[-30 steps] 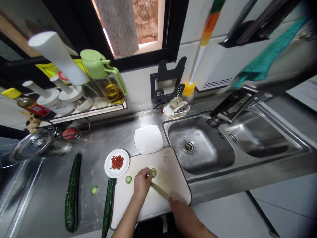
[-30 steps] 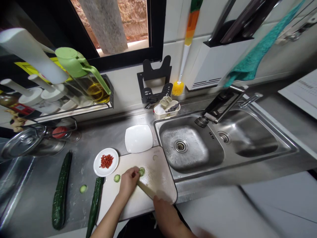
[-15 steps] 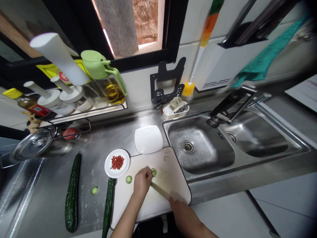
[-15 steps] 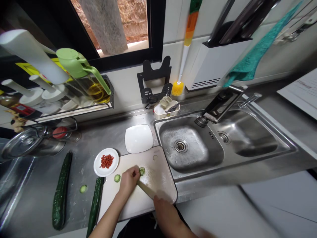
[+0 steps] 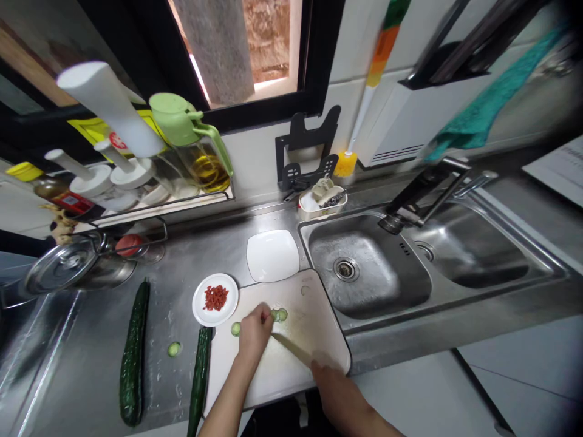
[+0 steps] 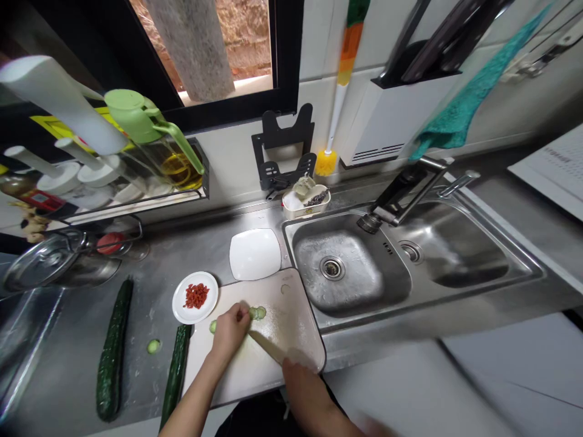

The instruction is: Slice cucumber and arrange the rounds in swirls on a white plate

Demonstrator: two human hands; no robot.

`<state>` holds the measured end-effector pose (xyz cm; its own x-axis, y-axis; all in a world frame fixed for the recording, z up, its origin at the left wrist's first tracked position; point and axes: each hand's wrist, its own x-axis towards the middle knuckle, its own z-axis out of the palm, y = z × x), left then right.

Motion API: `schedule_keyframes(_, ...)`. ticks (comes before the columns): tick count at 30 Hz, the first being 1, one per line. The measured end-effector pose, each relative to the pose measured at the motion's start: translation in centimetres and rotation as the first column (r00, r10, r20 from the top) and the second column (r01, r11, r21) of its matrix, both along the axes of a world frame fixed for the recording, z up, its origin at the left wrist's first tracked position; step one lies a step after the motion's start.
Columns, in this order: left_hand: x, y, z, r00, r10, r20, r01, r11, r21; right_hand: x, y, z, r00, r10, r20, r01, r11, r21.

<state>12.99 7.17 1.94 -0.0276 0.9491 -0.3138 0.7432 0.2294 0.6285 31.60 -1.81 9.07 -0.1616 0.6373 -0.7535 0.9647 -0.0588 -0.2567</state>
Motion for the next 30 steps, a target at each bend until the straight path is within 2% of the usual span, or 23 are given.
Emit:
schedule_keyframes(7, -1.8, -1.3, -1.5, 0.988, 0.105, 0.116, -0.104, 0.994, -0.02, 0.0, 0.2, -0.1, 1.0, -0.004, -0.009, 0.004, 1.0, -0.005)
schedule_keyframes(14, -2.2, -1.8, -1.2, 0.97, 0.203, 0.131, -0.205, 0.979, 0.002, 0.2, -0.3, -0.8, 1.0, -0.007, -0.019, 0.007, 1.0, 0.008)
schedule_keyframes(21, -2.6, -2.5, -1.4, 0.979, 0.199, 0.043, -0.198, 0.98, -0.024, 0.1, -0.3, -0.8, 1.0, 0.006, -0.022, -0.006, 1.0, -0.011)
schedule_keyframes(26, -2.1, -2.5, -1.3, 0.981, 0.163, 0.106, -0.164, 0.986, 0.005, 0.1, -0.5, -0.8, 1.0, 0.005, -0.018, -0.005, 0.999, -0.032)
schedule_keyframes(30, -2.7, -2.8, -1.3, 0.974, 0.205, 0.1, -0.204, 0.979, -0.018, 0.1, -0.6, -1.1, 1.0, -0.001, -0.021, 0.0, 1.0, -0.017)
